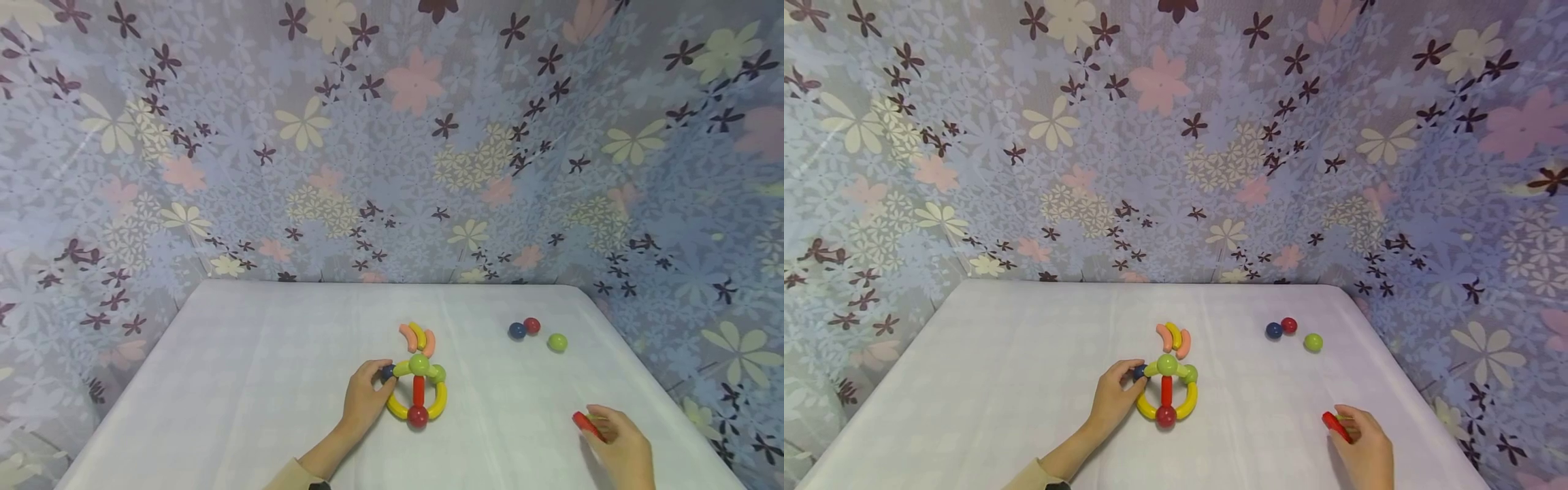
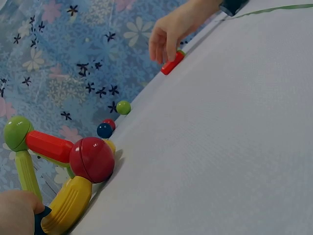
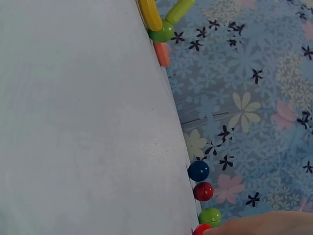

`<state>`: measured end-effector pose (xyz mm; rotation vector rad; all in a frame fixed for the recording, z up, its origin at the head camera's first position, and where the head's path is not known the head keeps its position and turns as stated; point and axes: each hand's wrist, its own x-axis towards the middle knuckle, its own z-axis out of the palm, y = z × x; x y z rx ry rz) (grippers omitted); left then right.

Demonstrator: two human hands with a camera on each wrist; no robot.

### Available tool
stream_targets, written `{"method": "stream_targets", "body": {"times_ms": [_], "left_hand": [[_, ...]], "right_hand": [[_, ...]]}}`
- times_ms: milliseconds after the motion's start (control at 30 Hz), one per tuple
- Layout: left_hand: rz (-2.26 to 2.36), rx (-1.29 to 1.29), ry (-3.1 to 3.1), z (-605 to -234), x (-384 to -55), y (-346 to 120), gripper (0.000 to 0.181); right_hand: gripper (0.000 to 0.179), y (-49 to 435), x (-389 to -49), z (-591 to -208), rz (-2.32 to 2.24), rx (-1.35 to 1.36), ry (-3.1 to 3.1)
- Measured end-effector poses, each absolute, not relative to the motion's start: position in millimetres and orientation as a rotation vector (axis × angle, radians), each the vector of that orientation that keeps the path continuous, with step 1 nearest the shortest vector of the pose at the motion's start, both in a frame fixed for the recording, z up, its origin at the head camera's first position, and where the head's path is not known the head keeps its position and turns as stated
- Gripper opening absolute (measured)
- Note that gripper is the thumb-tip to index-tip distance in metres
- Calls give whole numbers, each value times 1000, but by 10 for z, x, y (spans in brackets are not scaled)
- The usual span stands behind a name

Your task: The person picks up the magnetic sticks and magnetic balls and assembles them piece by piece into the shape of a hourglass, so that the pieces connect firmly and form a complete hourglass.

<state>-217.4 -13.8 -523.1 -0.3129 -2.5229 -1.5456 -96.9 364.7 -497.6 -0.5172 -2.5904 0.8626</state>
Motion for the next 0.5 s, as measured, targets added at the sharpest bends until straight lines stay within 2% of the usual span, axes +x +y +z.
{"method": "stream_targets", "body": {"times_ms": [300,500], "left_hand": [[-1550,-319,-2522,-5230,-2166,-139,30],[-1557,-317,-2523,-5218,-2172,-136,30]], "right_hand": [[46,3633,-1009,-4966,800,-405,-2782],[41,3585,-1035,-4953,812,-317,-2772]]}}
